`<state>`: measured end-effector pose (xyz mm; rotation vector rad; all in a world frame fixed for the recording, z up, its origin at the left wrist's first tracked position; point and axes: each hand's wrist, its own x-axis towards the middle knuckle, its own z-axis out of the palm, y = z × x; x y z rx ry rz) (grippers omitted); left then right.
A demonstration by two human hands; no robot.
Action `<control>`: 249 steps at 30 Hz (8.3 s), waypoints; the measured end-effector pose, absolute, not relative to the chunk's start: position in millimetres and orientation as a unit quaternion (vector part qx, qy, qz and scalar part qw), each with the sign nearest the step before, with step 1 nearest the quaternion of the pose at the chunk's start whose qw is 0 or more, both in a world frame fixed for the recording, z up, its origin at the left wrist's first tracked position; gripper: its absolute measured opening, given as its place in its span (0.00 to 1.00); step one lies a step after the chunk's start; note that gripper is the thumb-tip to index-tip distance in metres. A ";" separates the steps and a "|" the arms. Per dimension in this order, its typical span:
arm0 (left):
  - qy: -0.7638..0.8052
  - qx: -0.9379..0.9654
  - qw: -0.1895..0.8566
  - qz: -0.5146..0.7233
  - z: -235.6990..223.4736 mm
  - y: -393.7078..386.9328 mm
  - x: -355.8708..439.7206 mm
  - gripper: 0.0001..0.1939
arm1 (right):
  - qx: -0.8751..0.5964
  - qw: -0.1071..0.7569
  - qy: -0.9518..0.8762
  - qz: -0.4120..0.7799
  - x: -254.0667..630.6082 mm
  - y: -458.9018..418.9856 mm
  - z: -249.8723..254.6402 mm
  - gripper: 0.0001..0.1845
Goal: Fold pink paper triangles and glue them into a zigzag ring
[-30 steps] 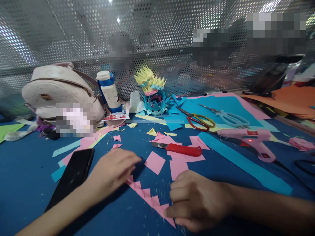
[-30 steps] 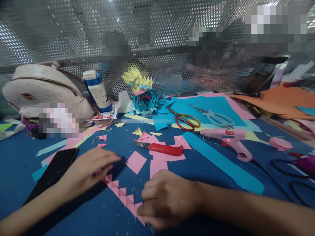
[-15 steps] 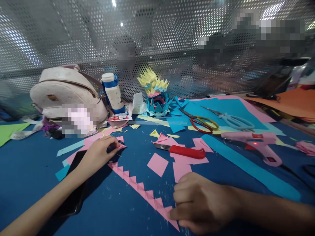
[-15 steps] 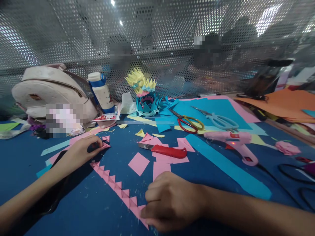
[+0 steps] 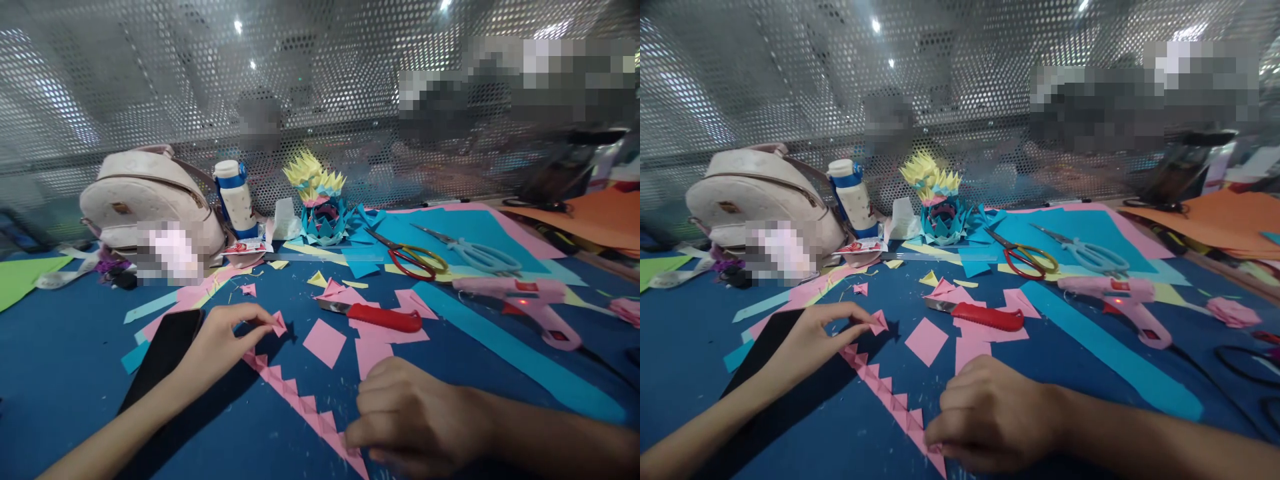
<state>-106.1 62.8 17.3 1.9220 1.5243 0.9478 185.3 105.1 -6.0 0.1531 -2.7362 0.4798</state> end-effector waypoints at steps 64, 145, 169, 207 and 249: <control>0.478 0.744 0.279 0.374 -7.1 39.3 -24.8 0.11 | -0.146 0.183 -0.929 0.288 178.1 111.3 -9.7 0.11; 0.514 0.794 0.207 0.248 8.7 37.9 -51.7 0.06 | -0.244 0.211 -0.868 0.378 178.1 113.6 -13.0 0.06; 0.498 0.787 0.241 0.273 7.0 37.3 -47.8 0.02 | -0.224 0.184 -0.887 0.359 178.8 114.4 -14.3 0.08; 0.538 0.731 0.255 0.333 6.9 35.7 -44.3 0.06 | -0.180 0.189 -0.908 0.327 179.9 113.4 -9.2 0.13; 0.512 0.753 0.217 0.352 0.8 36.9 -38.2 0.09 | -0.191 0.175 -0.895 0.364 179.8 112.8 -9.6 0.12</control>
